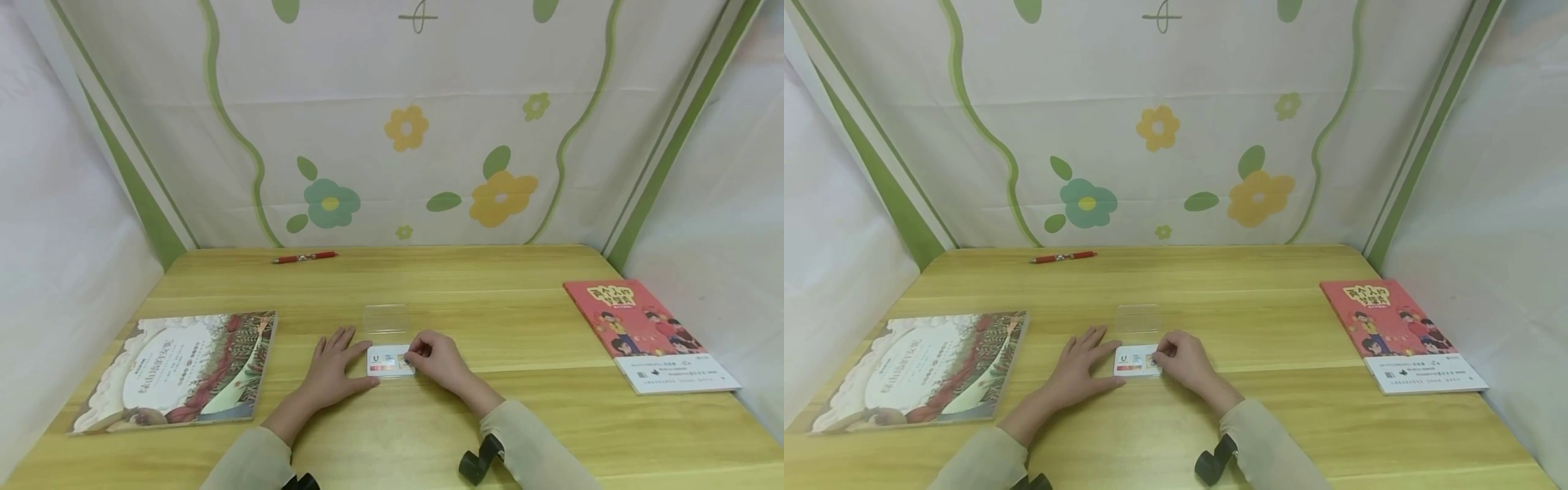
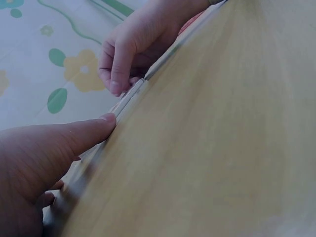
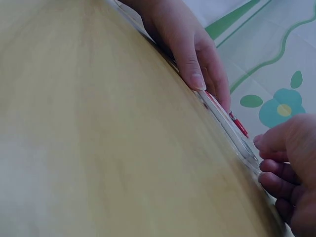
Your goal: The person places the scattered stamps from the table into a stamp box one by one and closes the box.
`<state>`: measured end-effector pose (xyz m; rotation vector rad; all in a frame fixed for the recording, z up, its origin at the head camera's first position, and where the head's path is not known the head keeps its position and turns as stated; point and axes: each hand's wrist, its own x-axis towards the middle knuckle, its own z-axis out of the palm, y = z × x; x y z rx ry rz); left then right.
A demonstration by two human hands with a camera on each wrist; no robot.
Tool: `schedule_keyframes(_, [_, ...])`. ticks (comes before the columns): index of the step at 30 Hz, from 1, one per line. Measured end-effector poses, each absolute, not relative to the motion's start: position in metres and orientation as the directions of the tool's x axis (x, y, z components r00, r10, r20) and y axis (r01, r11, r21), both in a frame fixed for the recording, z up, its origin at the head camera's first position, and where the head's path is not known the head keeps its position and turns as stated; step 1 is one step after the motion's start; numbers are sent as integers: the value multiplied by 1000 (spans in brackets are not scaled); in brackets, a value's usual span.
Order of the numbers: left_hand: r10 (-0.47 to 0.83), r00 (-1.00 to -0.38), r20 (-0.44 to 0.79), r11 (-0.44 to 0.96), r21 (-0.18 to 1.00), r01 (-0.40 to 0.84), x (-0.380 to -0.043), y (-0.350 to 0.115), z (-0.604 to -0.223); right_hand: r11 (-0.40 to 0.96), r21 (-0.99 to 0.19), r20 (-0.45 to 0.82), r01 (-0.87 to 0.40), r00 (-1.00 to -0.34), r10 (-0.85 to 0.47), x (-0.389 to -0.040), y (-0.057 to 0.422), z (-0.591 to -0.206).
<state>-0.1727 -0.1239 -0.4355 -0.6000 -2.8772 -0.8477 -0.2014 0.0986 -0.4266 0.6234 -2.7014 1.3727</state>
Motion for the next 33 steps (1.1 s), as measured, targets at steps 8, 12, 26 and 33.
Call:
schedule_keyframes(8, [327,-933,152,754,553,354,-184,-129,-427,471,-825,160,-311,-929,-333,-215,110,-416])
schedule_keyframes(12, [275,-954,124,736,612,291,-198,-129,-410,484,-822,152,-302,-934,-324,-226,116,-408])
schedule_keyframes(26, [74,-995,64,675,731,97,-238,-129,-423,612,-741,38,-278,-927,-374,-264,105,-420])
schedule_keyframes(33, [141,-990,25,812,569,130,-237,-124,-424,761,-556,14,-334,-919,-393,-269,105,-427])
